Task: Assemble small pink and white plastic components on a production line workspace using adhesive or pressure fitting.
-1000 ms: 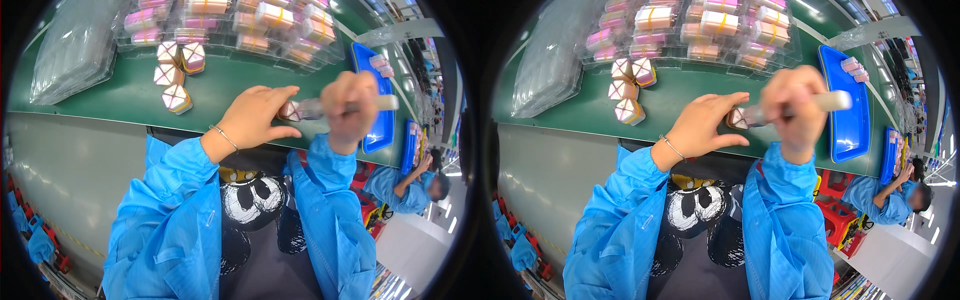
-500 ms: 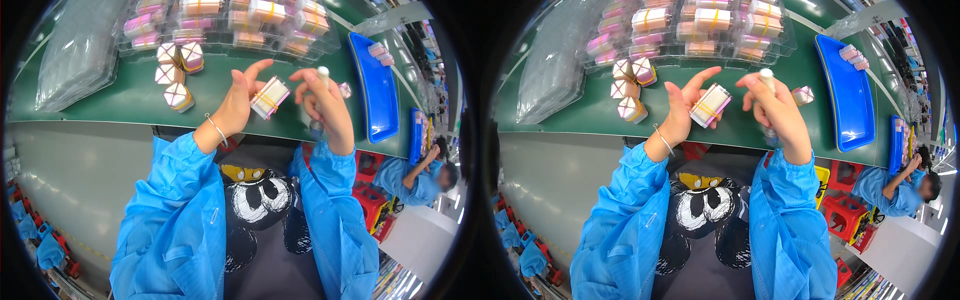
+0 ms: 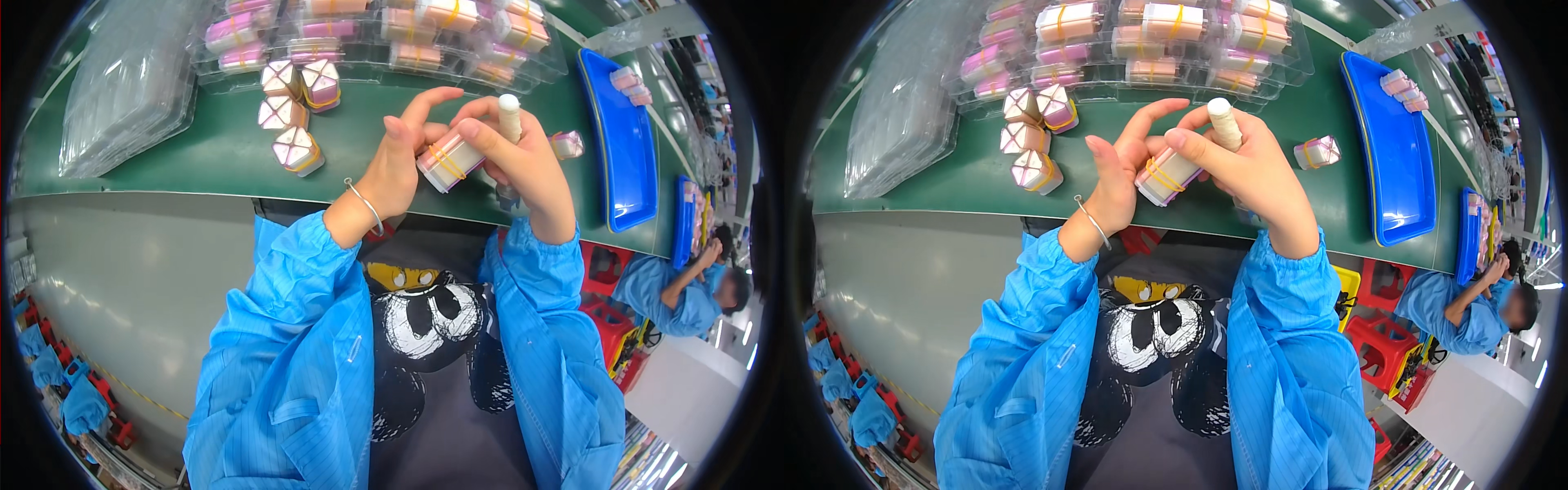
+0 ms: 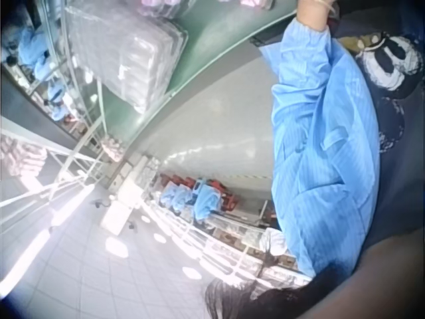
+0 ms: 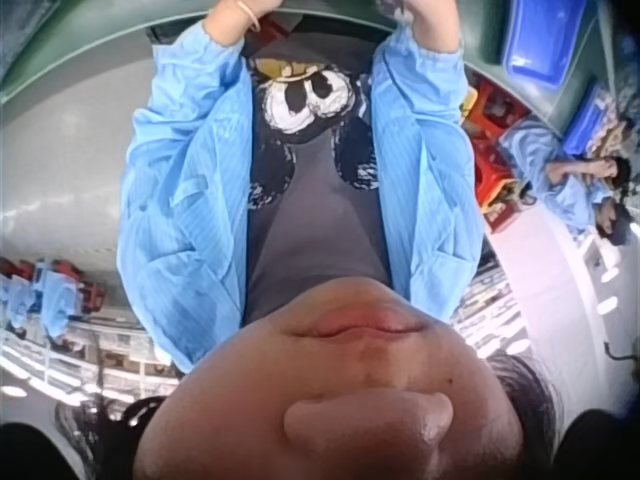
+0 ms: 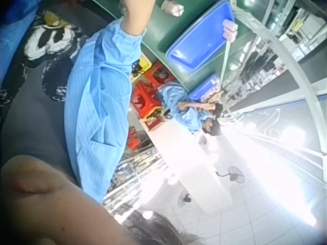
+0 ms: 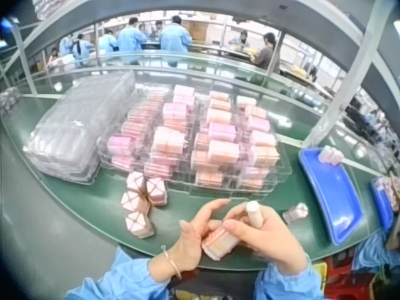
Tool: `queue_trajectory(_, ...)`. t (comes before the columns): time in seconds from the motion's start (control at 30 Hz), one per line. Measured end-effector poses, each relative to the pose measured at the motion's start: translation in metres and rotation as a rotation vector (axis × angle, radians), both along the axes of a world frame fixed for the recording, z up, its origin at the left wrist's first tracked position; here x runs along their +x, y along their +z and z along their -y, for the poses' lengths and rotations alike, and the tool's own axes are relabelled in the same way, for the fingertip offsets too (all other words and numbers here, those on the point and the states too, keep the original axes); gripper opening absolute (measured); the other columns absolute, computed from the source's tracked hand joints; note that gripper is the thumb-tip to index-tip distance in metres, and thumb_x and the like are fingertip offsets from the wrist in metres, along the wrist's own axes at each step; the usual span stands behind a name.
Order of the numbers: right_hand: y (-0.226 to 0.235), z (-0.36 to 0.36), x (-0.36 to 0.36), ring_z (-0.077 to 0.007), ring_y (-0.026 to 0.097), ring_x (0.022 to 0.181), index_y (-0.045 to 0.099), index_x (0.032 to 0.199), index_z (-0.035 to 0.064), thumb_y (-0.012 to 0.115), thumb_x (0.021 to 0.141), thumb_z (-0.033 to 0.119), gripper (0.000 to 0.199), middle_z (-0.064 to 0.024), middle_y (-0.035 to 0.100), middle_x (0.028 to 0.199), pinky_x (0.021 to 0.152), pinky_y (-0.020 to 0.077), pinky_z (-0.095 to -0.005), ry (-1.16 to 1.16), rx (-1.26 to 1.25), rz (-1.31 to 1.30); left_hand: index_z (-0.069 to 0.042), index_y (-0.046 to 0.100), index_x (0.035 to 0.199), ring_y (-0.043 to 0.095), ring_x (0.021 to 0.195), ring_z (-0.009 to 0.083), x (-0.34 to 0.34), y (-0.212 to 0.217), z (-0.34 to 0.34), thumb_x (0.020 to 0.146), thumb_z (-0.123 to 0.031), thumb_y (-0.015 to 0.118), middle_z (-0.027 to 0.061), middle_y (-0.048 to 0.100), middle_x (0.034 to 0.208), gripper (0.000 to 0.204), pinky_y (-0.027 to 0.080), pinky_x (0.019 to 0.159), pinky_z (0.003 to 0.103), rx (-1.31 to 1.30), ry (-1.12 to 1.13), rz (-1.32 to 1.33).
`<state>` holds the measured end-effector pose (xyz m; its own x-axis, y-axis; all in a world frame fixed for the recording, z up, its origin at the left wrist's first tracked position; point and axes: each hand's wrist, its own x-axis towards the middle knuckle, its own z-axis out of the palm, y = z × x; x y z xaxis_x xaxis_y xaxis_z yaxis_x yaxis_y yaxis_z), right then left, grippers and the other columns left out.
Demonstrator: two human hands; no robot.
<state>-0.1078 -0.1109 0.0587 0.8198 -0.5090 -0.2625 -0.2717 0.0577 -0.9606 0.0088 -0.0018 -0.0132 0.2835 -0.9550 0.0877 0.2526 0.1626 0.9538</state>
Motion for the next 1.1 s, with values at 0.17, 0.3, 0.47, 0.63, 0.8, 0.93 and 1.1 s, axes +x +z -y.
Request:
queue_trajectory(0.17, -0.003, 0.005, -0.004, -0.0009, 0.039, 0.049, 0.063, 0.096, 0.0067, 0.069, 0.085, 0.026, 0.023, 0.0044, 0.054, 0.066, 0.042, 0.0247, -0.0186, 0.0, 0.059, 0.016, -0.001, 0.032, 0.136, 0.057, 0.075, 0.0136, 0.0, -0.006, 0.0, 0.079, -0.083, 0.007, 0.0089, 0.063, 0.081, 0.104, 0.042, 0.074, 0.026, -0.112, 0.036, -0.005)
queue_trajectory(0.3, 0.003, 0.006, -0.017, -0.0003, 0.039, 0.047, 0.061, 0.104, 0.005, 0.068, 0.085, 0.021, 0.026, 0.0011, 0.059, 0.074, 0.041, 0.0252, -0.0175, -0.02, 0.059, 0.069, 0.0, 0.033, 0.135, 0.056, 0.074, 0.012, 0.003, -0.004, -0.003, 0.084, -0.076, 0.02, 0.008, 0.061, 0.084, 0.093, 0.043, 0.074, 0.026, -0.115, 0.021, -0.009)
queue_trajectory(0.47, -0.003, 0.006, -0.04, 0.0007, 0.044, 0.049, 0.055, 0.115, 0.0027, 0.069, 0.082, 0.008, 0.036, -0.0076, 0.061, 0.104, 0.041, 0.0285, -0.0158, -0.088, -0.023, 0.197, -0.001, 0.032, 0.135, 0.059, 0.082, 0.0144, -0.004, -0.004, -0.003, 0.088, -0.03, 0.065, 0.0097, 0.062, 0.098, 0.064, 0.046, 0.078, 0.028, -0.175, 0.045, -0.019)
queue_trajectory(0.63, -0.002, 0.0, -0.047, 0.0013, 0.046, 0.054, 0.053, 0.118, 0.0016, 0.069, 0.081, 0.007, 0.041, -0.0114, 0.057, 0.12, 0.043, 0.0298, -0.0156, -0.102, -0.102, 0.351, -0.004, 0.032, 0.134, 0.059, 0.102, 0.0206, -0.006, -0.005, -0.005, 0.079, -0.004, 0.071, 0.0149, 0.056, 0.121, 0.067, 0.047, 0.089, 0.032, -0.26, 0.103, 0.183)
queue_trajectory(0.8, -0.007, 0.003, -0.05, 0.0013, 0.043, 0.052, 0.051, 0.122, 0.0013, 0.067, 0.084, 0.011, 0.042, -0.0093, 0.06, 0.111, 0.043, 0.03, -0.0154, -0.119, 0.036, 0.269, -0.003, 0.037, 0.128, 0.059, 0.107, 0.0217, -0.005, -0.004, -0.006, 0.079, -0.001, 0.069, 0.019, 0.053, 0.13, 0.059, 0.047, 0.09, 0.032, -0.28, 0.073, 0.22)
queue_trajectory(0.93, -0.012, 0.002, -0.048, 0.0014, 0.042, 0.051, 0.051, 0.122, 0.001, 0.067, 0.085, 0.01, 0.041, -0.007, 0.062, 0.105, 0.043, 0.03, -0.0153, -0.132, 0.044, 0.242, -0.002, 0.04, 0.126, 0.058, 0.11, 0.0225, -0.003, -0.002, -0.005, 0.08, -0.001, 0.068, 0.0177, 0.053, 0.129, 0.054, 0.047, 0.089, 0.032, -0.279, 0.078, 0.253)
queue_trajectory(1.1, -0.012, 0.002, -0.047, 0.0012, 0.042, 0.05, 0.052, 0.124, 0.0018, 0.067, 0.084, 0.008, 0.043, -0.0074, 0.061, 0.106, 0.042, 0.0299, -0.0155, -0.137, -0.015, 0.266, -0.001, 0.042, 0.127, 0.058, 0.11, 0.0226, -0.005, 0.005, -0.008, 0.082, -0.005, 0.066, 0.0174, 0.052, 0.13, 0.051, 0.047, 0.09, 0.033, -0.271, 0.081, 0.295)
